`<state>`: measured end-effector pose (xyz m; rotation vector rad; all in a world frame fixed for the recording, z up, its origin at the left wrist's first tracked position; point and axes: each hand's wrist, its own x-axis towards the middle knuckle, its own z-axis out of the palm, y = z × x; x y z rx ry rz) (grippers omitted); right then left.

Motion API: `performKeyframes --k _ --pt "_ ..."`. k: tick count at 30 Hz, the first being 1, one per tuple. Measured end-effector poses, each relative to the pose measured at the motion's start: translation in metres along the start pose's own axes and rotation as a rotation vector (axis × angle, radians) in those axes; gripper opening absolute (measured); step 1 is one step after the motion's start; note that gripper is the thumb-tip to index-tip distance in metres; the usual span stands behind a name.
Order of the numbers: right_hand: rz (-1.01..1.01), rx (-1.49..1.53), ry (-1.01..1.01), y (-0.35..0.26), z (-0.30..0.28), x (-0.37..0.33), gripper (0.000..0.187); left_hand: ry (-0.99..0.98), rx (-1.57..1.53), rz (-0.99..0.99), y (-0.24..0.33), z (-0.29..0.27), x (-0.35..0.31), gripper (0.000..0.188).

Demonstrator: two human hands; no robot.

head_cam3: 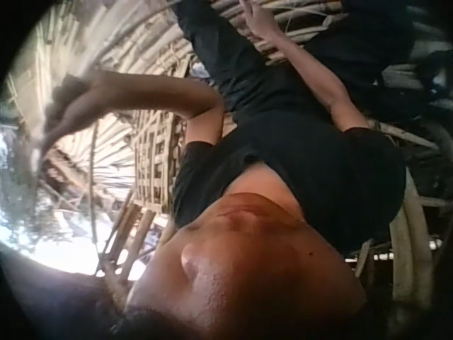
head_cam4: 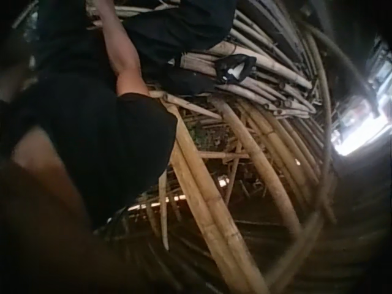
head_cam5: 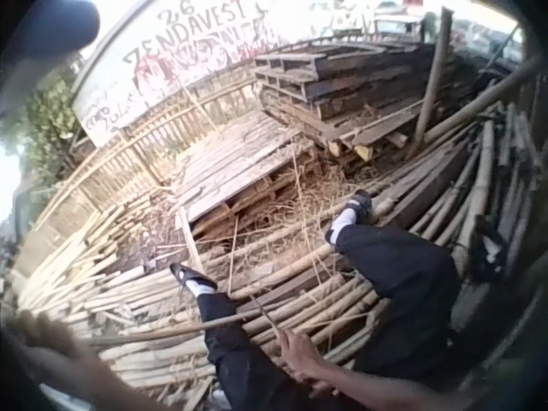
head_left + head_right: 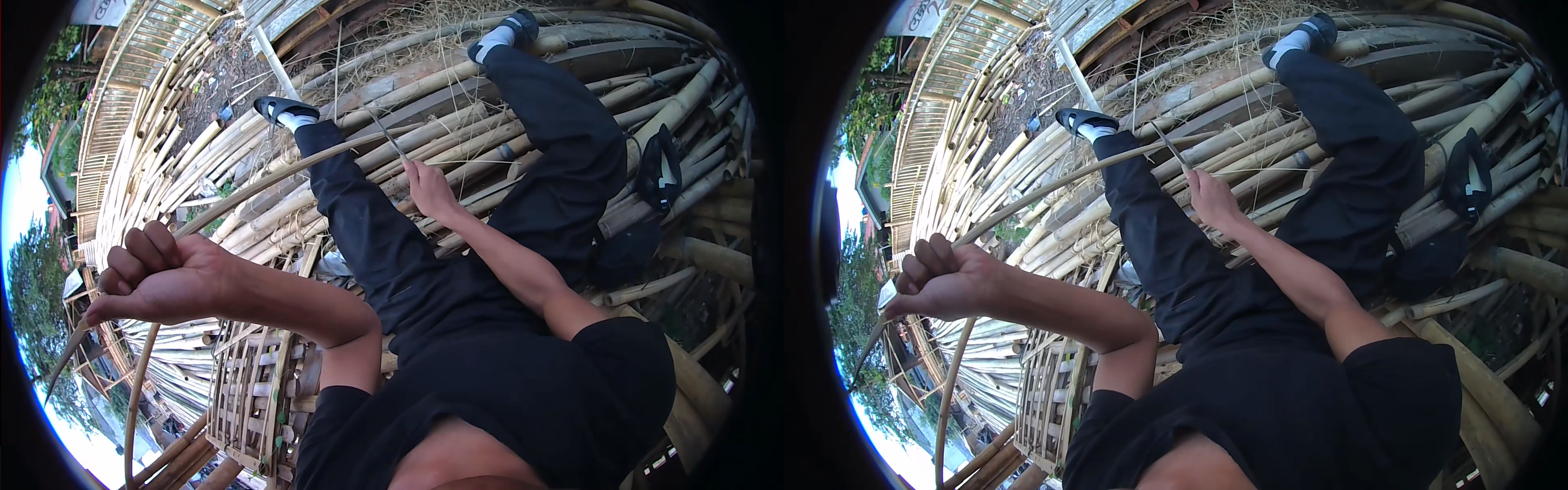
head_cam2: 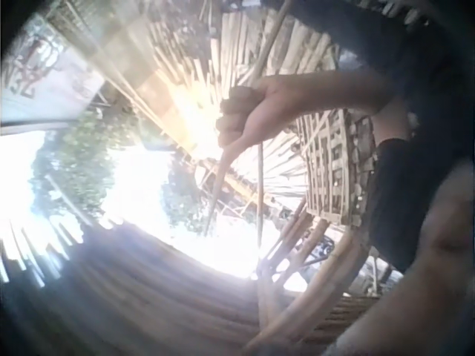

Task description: The person peels a thin strip of bamboo using a knife while sitting on a pile of bamboo poles.

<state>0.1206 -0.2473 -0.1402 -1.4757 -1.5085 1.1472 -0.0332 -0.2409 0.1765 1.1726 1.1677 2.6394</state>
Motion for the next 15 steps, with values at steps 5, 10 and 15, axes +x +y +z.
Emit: performKeyframes --k 5,10,15 --pt "-0.09 -0.11 -0.002 -0.037 -0.012 -0.005 0.034 0.006 -0.028 0.0 -0.003 -0.012 0.005 0.052" --pt "-0.183 0.007 0.096 -0.033 -0.012 -0.005 0.028 -0.008 -0.032 -0.001 -0.004 -0.014 0.006 0.051" --pt "-0.09 0.129 0.042 -0.033 -0.023 -0.001 0.03 0.006 -0.017 0.001 -0.003 -0.015 0.004 0.05"
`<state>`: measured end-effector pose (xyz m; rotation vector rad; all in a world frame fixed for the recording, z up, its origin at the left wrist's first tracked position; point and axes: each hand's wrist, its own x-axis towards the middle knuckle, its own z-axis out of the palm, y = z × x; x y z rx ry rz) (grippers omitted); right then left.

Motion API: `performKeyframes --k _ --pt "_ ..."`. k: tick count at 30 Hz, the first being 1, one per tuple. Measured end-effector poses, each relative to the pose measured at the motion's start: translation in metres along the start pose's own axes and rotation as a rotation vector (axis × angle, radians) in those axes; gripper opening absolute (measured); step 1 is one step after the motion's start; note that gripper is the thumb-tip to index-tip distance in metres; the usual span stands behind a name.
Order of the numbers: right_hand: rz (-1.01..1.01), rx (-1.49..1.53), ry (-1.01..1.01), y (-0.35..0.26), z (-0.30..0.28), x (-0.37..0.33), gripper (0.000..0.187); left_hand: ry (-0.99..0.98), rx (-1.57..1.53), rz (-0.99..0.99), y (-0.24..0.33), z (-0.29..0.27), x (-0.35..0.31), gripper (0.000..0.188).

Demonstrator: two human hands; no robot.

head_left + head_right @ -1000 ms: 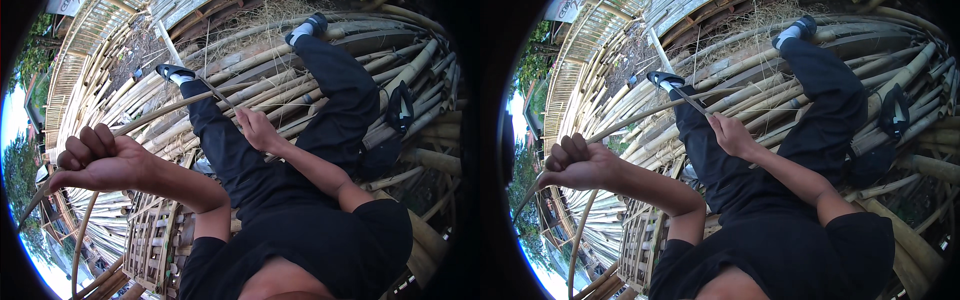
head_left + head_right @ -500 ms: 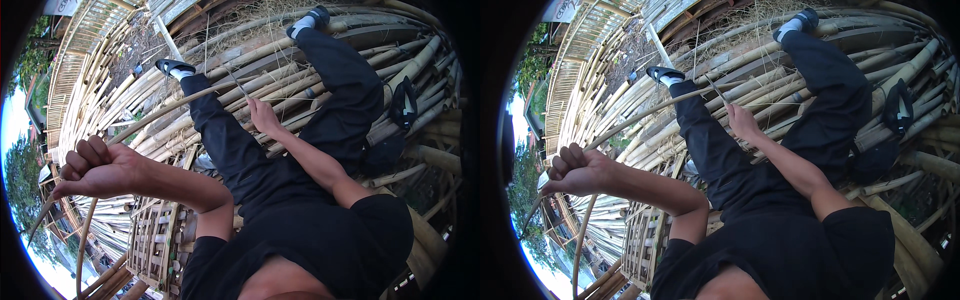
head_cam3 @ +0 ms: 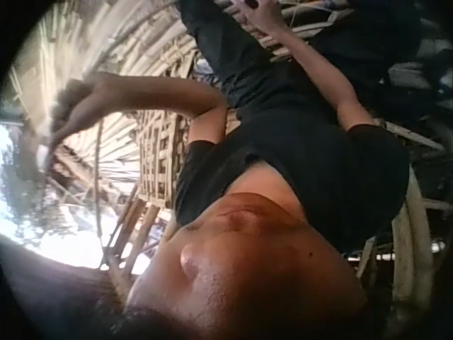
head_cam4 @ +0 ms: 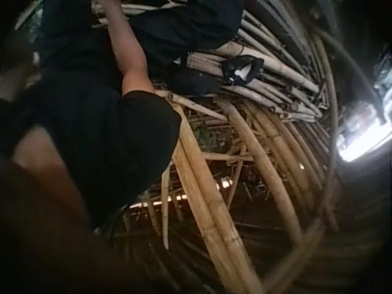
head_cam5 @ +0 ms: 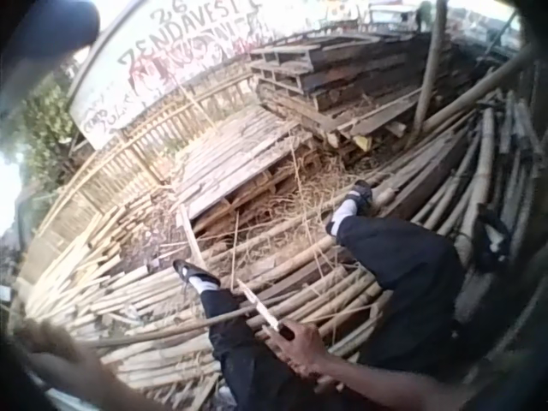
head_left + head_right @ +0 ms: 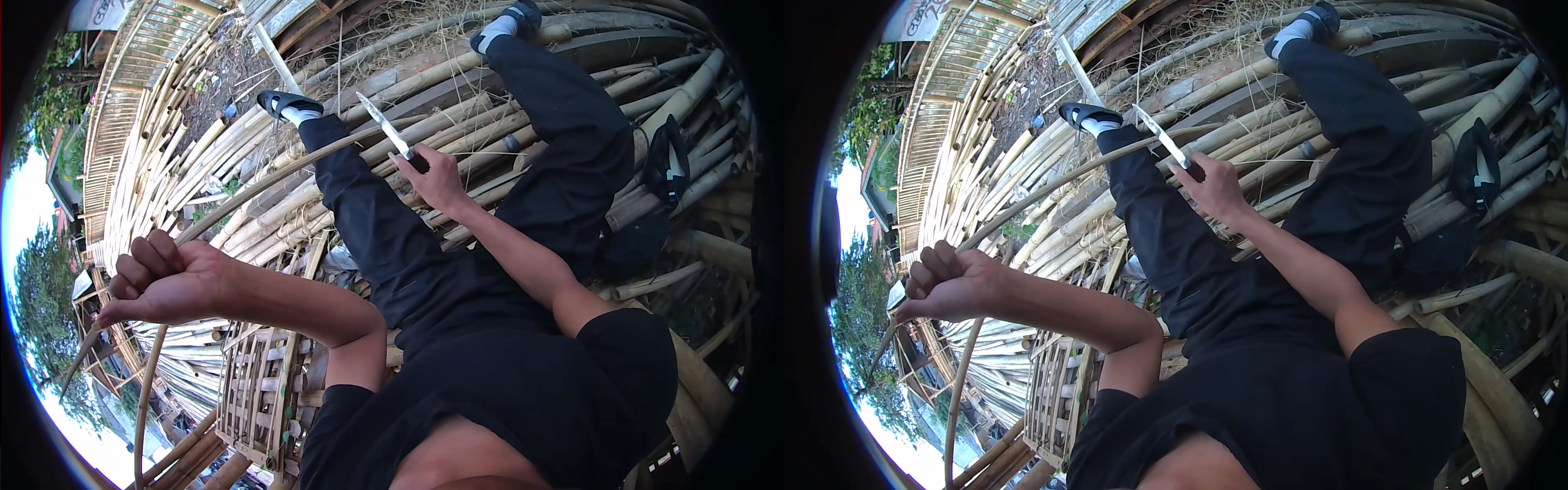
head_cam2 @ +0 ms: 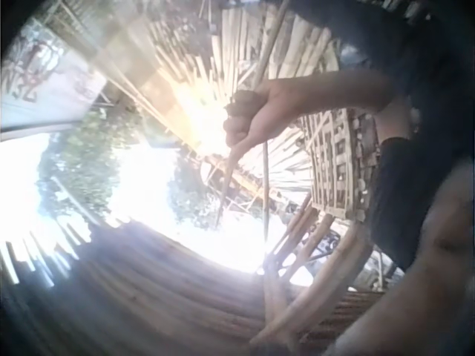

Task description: The person peels a thin strip of bamboo using a knife while sitting on a pile of bamboo poles.

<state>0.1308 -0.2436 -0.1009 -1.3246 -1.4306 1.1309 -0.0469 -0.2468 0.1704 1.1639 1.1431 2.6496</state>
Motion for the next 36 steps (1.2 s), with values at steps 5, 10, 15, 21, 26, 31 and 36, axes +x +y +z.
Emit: performKeyframes --k 5,10,15,21,26,31,36 --pt "0.121 -0.029 -0.043 0.015 0.005 0.005 0.031 -0.02 -0.026 -0.005 0.001 0.004 -0.001 0.05" --pt "0.129 -0.014 -0.05 0.016 0.007 0.004 0.035 -0.026 -0.02 -0.007 0.003 0.002 -0.002 0.05" --pt "0.411 0.337 -0.452 0.011 0.003 0.006 0.034 -0.007 -0.004 0.012 0.004 0.0 -0.001 0.05" --pt "0.21 0.143 -0.3 0.018 0.003 0.007 0.033 -0.008 -0.012 -0.002 0.0 -0.004 0.0 0.05" --pt "0.276 0.118 -0.367 0.009 0.004 0.007 0.037 0.017 0.065 0.029 0.003 -0.031 0.015 0.049" --pt "0.256 -0.002 -0.423 0.011 -0.001 0.006 0.037 0.065 0.21 0.055 0.0 -0.049 0.01 0.05" --pt "0.142 0.018 -0.392 0.025 0.022 -0.001 0.044 0.093 0.291 0.075 0.004 -0.053 0.004 0.05"
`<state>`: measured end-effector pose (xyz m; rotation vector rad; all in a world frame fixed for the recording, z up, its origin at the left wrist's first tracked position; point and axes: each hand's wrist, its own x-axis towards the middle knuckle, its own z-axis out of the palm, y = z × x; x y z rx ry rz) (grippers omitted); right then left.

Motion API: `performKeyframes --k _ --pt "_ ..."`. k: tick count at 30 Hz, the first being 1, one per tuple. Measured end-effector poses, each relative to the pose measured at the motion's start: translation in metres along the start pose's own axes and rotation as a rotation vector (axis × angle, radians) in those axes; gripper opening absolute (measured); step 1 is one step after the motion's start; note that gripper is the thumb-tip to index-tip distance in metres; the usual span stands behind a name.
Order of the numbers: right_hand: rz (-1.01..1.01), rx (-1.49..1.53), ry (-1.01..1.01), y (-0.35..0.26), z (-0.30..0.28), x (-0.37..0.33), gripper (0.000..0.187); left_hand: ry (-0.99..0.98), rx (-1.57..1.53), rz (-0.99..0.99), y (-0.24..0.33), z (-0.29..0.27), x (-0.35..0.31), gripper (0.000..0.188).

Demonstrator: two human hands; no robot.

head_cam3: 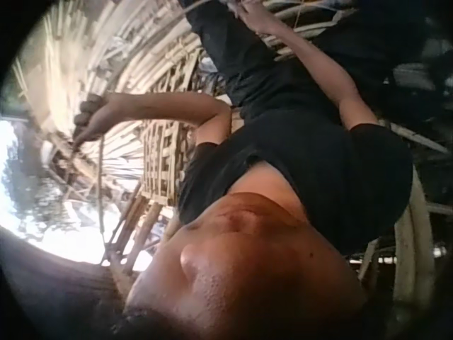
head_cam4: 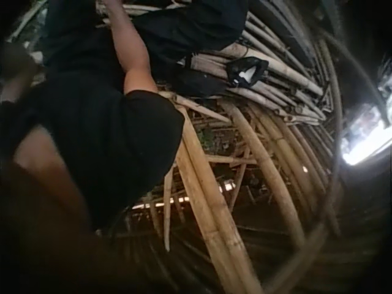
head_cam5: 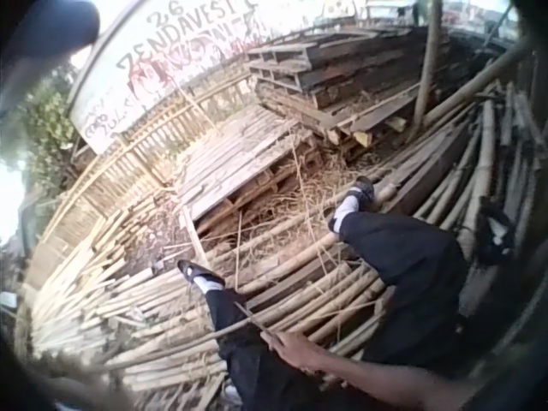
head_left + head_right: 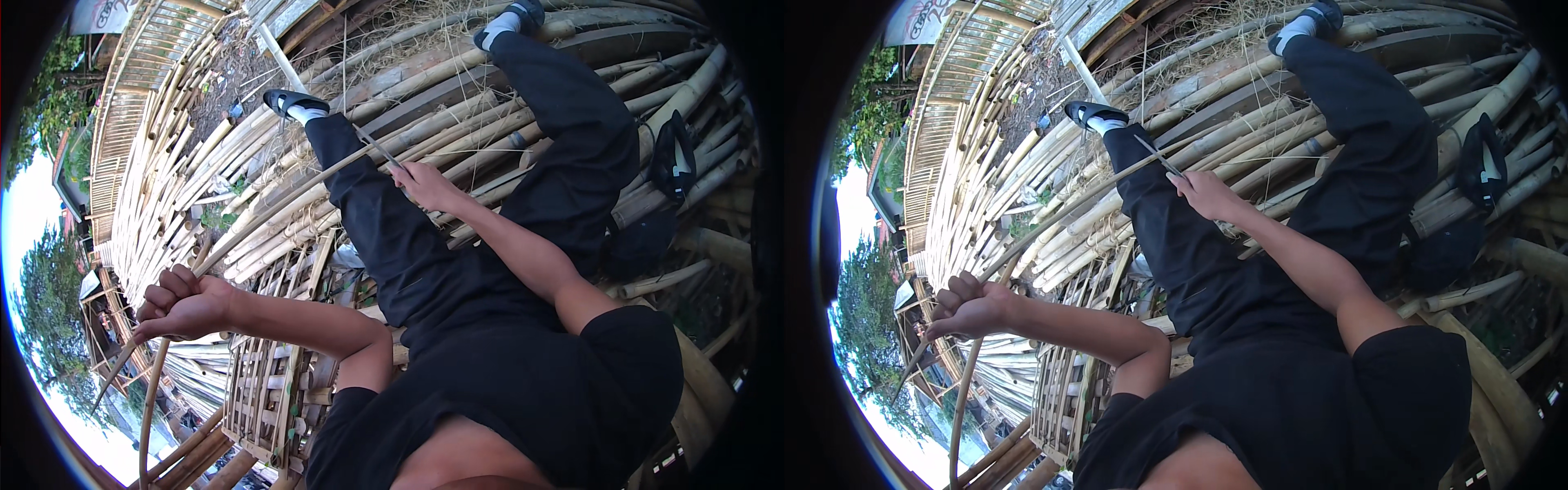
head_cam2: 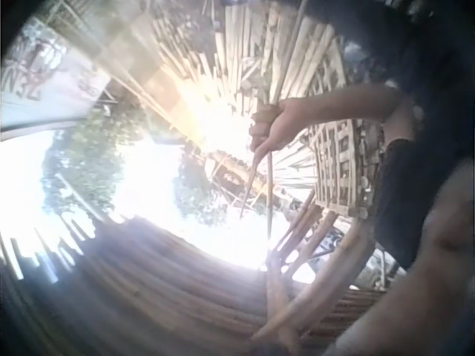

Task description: The person peels a thin strip of bamboo using a knife while sitting on a pile of bamboo poles.

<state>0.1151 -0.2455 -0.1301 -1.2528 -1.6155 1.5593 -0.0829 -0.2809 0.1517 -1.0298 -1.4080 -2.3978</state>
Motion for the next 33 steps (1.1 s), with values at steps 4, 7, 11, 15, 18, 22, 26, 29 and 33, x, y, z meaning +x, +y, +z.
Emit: performKeyframes --k 4,7,11,15,18,22,26,29,33 --pt "-0.147 -0.128 0.14 -0.005 0.02 0.006 0.045 0.045 0.017 0.031 0.0 0.002 -0.003 0.049" --pt "-0.167 -0.236 0.12 -0.026 0.021 0.005 0.038 0.051 -0.014 0.036 0.002 0.002 -0.004 0.05" --pt "-0.183 -0.402 0.16 0.006 0.03 0.016 0.031 0.036 0.004 0.041 0.006 0.012 -0.007 0.051" --pt "-0.095 -0.439 0.209 0.02 0.027 0.017 0.028 0.034 -0.021 0.029 0.007 0.016 -0.008 0.051" --pt "-0.129 -0.402 0.181 0.003 0.021 0.018 0.028 0.039 -0.038 0.033 0.007 0.012 -0.006 0.05" --pt "-0.024 -0.403 0.186 0.036 0.013 0.026 0.027 0.008 -0.053 0.041 0.009 0.027 -0.01 0.05" --pt "-0.035 -0.405 0.192 0.03 0.011 0.03 0.027 0.033 -0.05 0.026 0.007 0.025 -0.006 0.051" --pt "-0.064 -0.347 0.139 0.006 0.015 0.023 0.031 0.031 -0.036 0.042 0.009 0.022 -0.004 0.051" --pt "0.101 -0.382 0.197 0.052 0.005 0.029 0.031 -0.023 -0.036 0.038 0.008 0.037 -0.011 0.051"
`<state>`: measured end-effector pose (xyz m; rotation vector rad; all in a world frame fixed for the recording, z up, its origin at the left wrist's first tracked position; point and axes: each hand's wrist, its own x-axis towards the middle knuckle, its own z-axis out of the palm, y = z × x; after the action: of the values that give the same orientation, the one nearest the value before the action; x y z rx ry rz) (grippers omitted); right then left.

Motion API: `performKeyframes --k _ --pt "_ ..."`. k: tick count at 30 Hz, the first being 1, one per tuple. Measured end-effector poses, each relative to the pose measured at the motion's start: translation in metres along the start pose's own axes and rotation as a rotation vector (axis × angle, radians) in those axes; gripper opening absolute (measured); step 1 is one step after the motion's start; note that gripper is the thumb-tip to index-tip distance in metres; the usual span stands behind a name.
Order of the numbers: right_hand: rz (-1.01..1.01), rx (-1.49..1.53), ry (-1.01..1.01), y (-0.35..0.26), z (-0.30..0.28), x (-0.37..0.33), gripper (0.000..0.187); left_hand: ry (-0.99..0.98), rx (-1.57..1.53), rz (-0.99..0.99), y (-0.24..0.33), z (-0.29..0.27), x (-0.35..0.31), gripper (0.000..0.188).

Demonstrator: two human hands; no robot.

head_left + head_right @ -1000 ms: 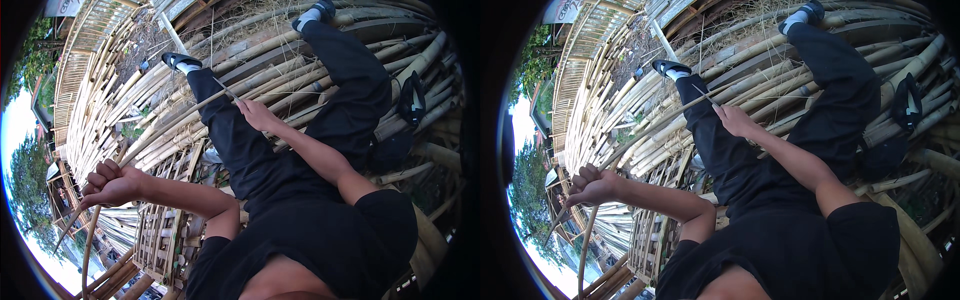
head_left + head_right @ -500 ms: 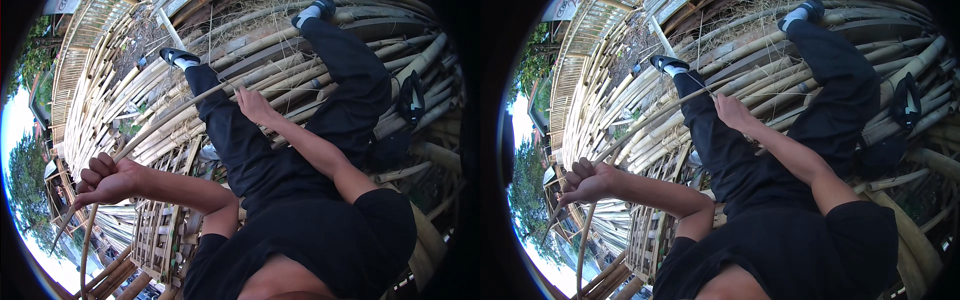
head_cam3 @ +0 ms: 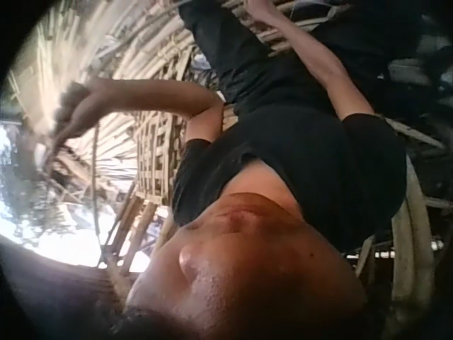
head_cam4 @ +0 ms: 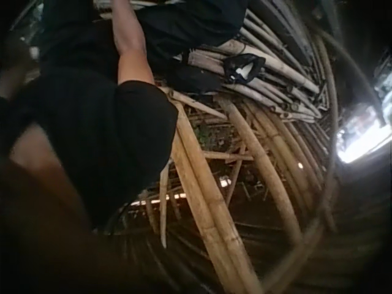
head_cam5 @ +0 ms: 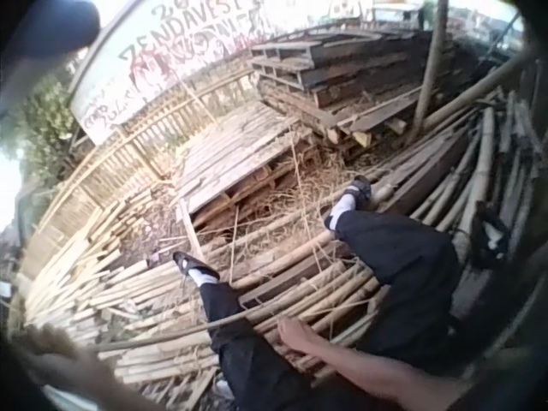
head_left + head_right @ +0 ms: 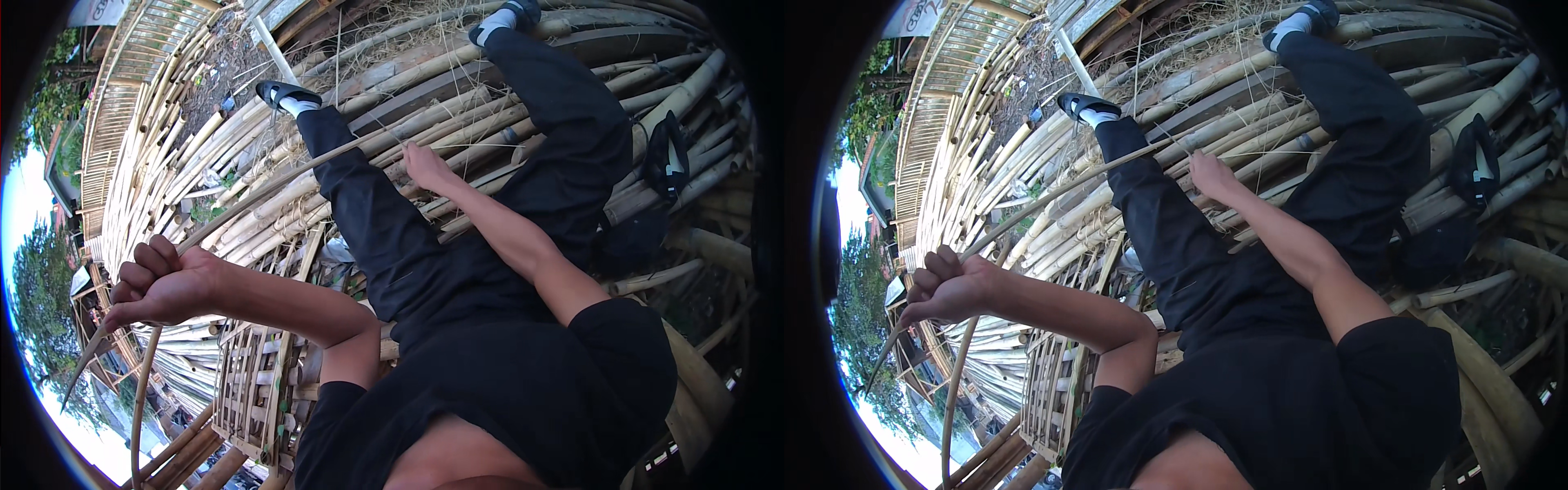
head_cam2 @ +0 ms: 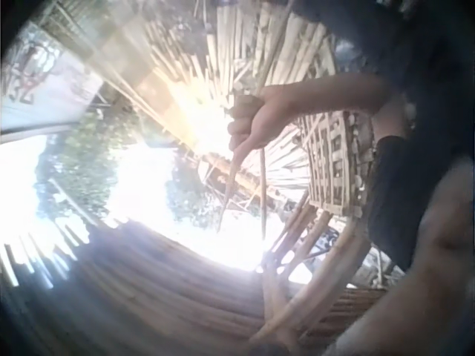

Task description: The person peels a thin strip of bamboo using a knife while sitting on a pile of bamboo poles.

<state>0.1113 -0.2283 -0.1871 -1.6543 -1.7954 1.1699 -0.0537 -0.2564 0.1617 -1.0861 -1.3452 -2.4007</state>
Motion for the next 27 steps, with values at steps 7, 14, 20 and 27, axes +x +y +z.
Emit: performKeyframes --k 7,14,20,27 --pt "-0.228 0.042 0.014 -0.031 -0.001 -0.005 0.03 0.003 0.003 0.009 0.003 -0.009 0.003 0.052" --pt "-0.028 -0.041 -0.061 -0.026 -0.003 0.002 0.028 0.051 0.006 -0.001 -0.001 -0.019 0.006 0.051" --pt "0.149 -0.13 -0.044 0.043 0.012 0.022 0.025 -0.018 -0.037 -0.013 0.001 -0.001 -0.001 0.051" --pt "0.017 -0.071 -0.016 0.004 0.011 0.011 0.03 0.02 -0.009 0.004 0.007 -0.012 0.003 0.051"
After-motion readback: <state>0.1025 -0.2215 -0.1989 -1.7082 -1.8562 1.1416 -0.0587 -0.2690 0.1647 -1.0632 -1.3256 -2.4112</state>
